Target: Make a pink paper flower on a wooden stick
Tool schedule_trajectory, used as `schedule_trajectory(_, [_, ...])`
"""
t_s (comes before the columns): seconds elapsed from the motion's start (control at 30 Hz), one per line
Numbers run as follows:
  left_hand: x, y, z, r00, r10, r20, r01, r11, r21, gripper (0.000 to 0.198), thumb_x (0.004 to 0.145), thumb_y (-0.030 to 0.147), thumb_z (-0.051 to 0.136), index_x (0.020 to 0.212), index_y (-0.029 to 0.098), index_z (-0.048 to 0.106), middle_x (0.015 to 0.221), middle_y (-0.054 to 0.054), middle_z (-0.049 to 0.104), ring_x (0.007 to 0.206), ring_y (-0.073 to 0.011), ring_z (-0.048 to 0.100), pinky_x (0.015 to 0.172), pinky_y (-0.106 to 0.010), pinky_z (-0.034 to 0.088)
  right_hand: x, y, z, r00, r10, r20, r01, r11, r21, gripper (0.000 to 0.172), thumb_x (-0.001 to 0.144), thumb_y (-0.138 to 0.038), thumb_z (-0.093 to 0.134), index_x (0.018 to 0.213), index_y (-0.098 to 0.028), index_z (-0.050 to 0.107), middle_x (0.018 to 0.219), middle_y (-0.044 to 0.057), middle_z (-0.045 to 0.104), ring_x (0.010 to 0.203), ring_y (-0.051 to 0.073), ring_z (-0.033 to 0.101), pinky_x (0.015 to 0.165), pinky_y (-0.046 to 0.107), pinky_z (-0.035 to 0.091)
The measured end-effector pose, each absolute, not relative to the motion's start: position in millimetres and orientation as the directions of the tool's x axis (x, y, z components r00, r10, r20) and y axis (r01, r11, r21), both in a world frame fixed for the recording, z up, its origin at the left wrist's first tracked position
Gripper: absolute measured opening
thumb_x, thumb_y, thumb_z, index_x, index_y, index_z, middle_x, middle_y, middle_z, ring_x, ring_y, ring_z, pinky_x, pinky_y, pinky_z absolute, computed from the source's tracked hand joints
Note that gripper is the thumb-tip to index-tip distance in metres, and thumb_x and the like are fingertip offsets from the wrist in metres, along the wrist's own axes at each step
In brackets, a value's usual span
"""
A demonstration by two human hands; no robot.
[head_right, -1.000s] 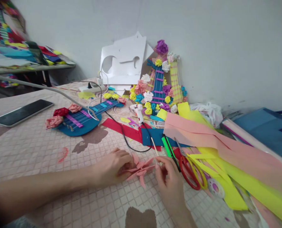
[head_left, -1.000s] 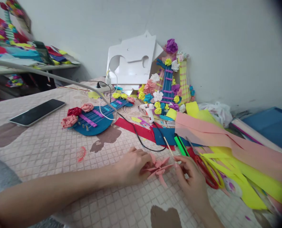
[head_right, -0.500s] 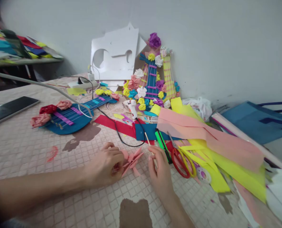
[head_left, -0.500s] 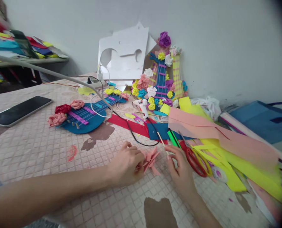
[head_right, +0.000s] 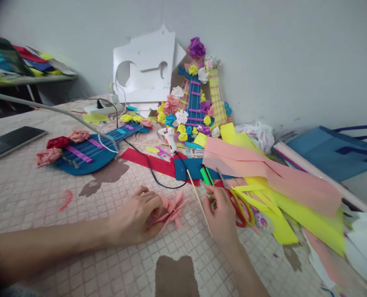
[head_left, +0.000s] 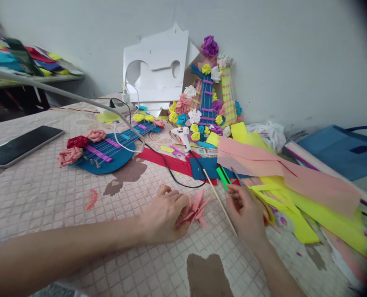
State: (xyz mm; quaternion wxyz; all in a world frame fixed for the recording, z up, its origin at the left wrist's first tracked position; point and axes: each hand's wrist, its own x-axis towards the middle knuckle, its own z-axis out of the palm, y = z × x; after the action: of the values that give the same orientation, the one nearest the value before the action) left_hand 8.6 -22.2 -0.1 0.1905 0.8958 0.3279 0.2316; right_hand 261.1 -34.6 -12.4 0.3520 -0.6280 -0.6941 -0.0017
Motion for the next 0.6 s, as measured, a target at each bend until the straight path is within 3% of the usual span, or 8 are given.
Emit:
schedule_trajectory(0.17, [7.6,-22.3,-1.5,0.695,0.66,0.287,0.459,-0.714,0.529,0.009,0.077,0.022,0.055,0.075,0.018,0.047,0.066,0.002,0.058,0.061,-0.0124,0.054,0.07,-0.03,0.035,258.0,-30.7,-28.6,-0.133,0.909,0.394,0.937,0.246,-0.25,0.028,0.085,-0.025,0.046,0.112,-0.021,0.053,0.098,0.01,0.059,0.079,0.024,0.059,0.066,0.037,0.049])
schedule_trajectory(0.27, [6.7,-21.2,-1.5,0.699,0.656,0.286,0.453,-0.715,0.532,0.01,0.082,0.024,0.054,0.075,0.018,0.049,0.065,0.002,0.059,0.06,-0.0123,0.054,0.065,-0.028,0.036,255.4,-27.9,-33.7,-0.16,0.907,0.389,0.945,0.254,-0.204,0.029,0.086,-0.02,0.043,0.113,-0.022,0.052,0.1,0.01,0.06,0.085,0.026,0.059,0.068,0.038,0.05])
schedule_trajectory(0.6, [5.2,-18.4,-3.8,0.69,0.637,0.343,0.441,-0.746,0.499,0.009,0.085,0.018,0.05,0.077,0.016,0.055,0.064,0.001,0.06,0.059,-0.0124,0.055,0.061,-0.025,0.041,254.4,-26.5,-31.6,-0.097,0.906,0.411,0.946,0.212,-0.244,0.032,0.083,-0.02,0.041,0.113,-0.02,0.052,0.096,0.009,0.06,0.078,0.023,0.059,0.066,0.035,0.049])
